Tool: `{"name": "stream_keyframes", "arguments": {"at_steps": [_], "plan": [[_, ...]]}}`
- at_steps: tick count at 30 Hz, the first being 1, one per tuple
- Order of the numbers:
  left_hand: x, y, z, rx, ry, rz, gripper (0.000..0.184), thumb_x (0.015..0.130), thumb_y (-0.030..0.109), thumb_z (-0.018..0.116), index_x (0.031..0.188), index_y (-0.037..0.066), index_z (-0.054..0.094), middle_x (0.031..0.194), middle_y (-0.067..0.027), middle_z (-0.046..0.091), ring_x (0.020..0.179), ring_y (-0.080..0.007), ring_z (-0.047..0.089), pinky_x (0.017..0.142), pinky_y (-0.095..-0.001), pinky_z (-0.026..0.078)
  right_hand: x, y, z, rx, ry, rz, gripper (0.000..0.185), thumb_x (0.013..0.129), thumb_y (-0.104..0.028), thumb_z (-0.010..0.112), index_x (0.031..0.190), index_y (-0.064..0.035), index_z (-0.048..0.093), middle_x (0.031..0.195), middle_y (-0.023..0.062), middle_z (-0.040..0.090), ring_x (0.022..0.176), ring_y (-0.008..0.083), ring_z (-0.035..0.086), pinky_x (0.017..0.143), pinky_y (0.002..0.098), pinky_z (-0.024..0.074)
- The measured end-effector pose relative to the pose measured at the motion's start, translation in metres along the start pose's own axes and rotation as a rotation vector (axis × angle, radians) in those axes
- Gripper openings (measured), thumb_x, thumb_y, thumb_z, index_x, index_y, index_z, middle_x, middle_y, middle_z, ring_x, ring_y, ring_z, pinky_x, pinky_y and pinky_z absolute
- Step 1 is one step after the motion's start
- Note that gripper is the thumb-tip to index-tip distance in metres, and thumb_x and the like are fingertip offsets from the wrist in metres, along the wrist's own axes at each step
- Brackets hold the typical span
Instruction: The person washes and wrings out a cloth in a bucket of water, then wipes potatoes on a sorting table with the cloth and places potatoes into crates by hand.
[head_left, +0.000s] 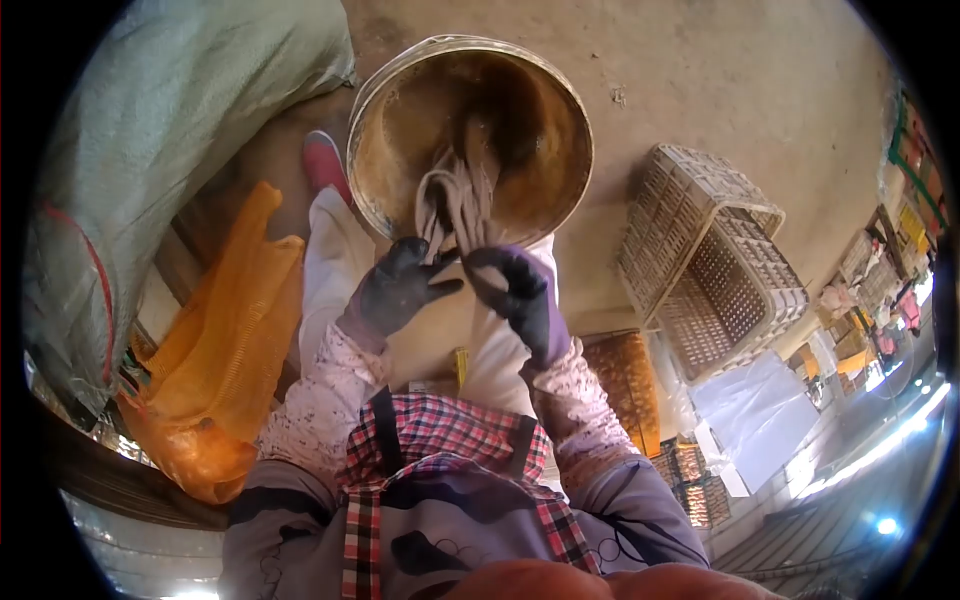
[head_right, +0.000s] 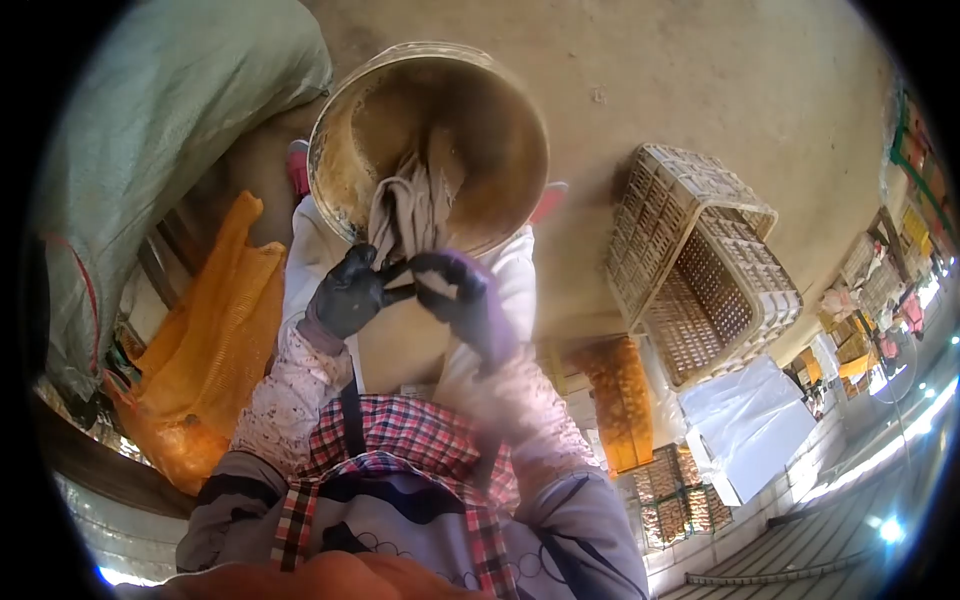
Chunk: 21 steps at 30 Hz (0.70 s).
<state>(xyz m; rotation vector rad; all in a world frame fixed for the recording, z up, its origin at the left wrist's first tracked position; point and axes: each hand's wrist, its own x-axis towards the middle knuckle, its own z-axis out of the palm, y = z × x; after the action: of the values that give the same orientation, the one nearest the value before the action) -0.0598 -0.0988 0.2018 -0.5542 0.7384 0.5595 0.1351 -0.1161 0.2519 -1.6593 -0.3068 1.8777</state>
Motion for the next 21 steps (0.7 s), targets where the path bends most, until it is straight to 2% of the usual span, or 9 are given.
{"name": "stream_keyframes", "arguments": {"at_steps": [3,4,6,7,9,10,12,16,21], "plan": [[-0.003,-0.009,-0.01,0.133,-0.069,-0.033,0.033,0.093,0.022,0.045,0.12,0.004,0.049,0.12,-0.0142,0.054,0.112,-0.0318,0.052,0.094,-0.0457,0.043,-0.011,-0.015,0.018,-0.201,-0.17,-0.33,0.025,0.079,0.004,0.064,0.102,-0.004,0.062,0.083,0.0048,0.06,0.065,0.0092,0.054,0.054,0.0217,0.0424],[-0.007,-0.008,-0.016,0.515,-0.068,0.057,0.035,0.093,0.022,0.045,0.122,0.003,0.048,0.12,-0.0159,0.054,0.109,-0.0324,0.053,0.092,-0.0453,0.044,-0.011,-0.017,0.024,-0.186,-0.212,-0.499,0.025,0.078,0.004,0.064,0.102,-0.0041,0.062,0.082,0.0058,0.06,0.066,0.011,0.056,0.055,0.0227,0.0431],[-0.014,-0.004,-0.017,1.369,0.041,0.229,0.038,0.093,0.02,0.043,0.124,-0.001,0.046,0.119,-0.0192,0.053,0.104,-0.0335,0.054,0.088,-0.0446,0.047,-0.018,-0.011,0.015,-0.218,-0.309,-0.403,0.036,0.076,-0.004,0.066,0.112,-0.0018,0.057,0.091,0.007,0.062,0.079,0.0187,0.059,0.073,0.0312,0.0472],[-0.018,-0.001,-0.013,1.267,0.046,0.223,0.037,0.092,0.018,0.044,0.124,-0.001,0.046,0.117,-0.0194,0.054,0.103,-0.0324,0.055,0.085,-0.0436,0.048,-0.021,-0.018,0.015,-0.138,-0.315,-0.364,0.037,0.079,-0.006,0.065,0.114,-0.0007,0.055,0.09,0.0076,0.062,0.079,0.0188,0.059,0.073,0.0311,0.0473],[-0.019,0.004,0.004,-0.003,-0.033,-0.023,0.04,0.087,0.016,0.053,0.122,-0.003,0.046,0.113,-0.0202,0.056,0.098,-0.0298,0.058,0.078,-0.04,0.052,-0.023,-0.019,-0.001,0.174,-0.262,-0.18,0.041,0.088,-0.012,0.059,0.124,0.0039,0.047,0.087,0.0097,0.061,0.078,0.0184,0.058,0.075,0.0312,0.0473],[-0.024,0.009,0.005,0.34,-0.132,0.036,0.033,0.089,0.019,0.055,0.115,-0.001,0.05,0.112,-0.0129,0.056,0.1,-0.0285,0.056,0.08,-0.0349,0.05,-0.01,-0.013,-0.014,0.264,-0.081,-0.184,0.039,0.092,-0.012,0.054,0.127,0.0045,0.044,0.087,0.0106,0.06,0.078,0.0178,0.058,0.074,0.0308,0.0473],[-0.023,0.024,0.013,0.228,-0.353,-0.147,0.033,0.091,0.019,0.051,0.117,-0.001,0.049,0.117,-0.0135,0.055,0.096,-0.0267,0.058,0.079,-0.035,0.051,0.034,0.012,-0.044,-0.305,0.299,-0.31,0.039,0.089,-0.002,0.053,0.127,0.0019,0.045,0.095,0.0103,0.061,0.085,0.017,0.058,0.08,0.0275,0.0468],[-0.044,0.006,0.008,0.559,-0.129,-0.008,0.031,0.091,0.019,0.051,0.117,0.002,0.05,0.114,-0.0118,0.056,0.093,-0.0242,0.058,0.077,-0.034,0.051,0.105,0.061,-0.074,-1.028,0.195,-0.57,0.056,0.081,0.004,0.055,0.134,-0.0061,0.041,0.133,0.0216,0.043,0.114,0.031,0.051,0.094,0.0346,0.0425],[-0.065,-0.019,0.006,0.37,0.019,-0.095,0.03,0.091,0.019,0.05,0.117,0.004,0.05,0.112,-0.0097,0.056,0.092,-0.0233,0.058,0.076,-0.0337,0.051,0.162,0.08,-0.051,-1.108,-0.044,-0.455,0.06,0.083,-0.001,0.049,0.139,-0.0195,0.037,0.148,0.0199,0.02,0.133,0.0386,0.025,0.107,0.0425,0.0273]]}}
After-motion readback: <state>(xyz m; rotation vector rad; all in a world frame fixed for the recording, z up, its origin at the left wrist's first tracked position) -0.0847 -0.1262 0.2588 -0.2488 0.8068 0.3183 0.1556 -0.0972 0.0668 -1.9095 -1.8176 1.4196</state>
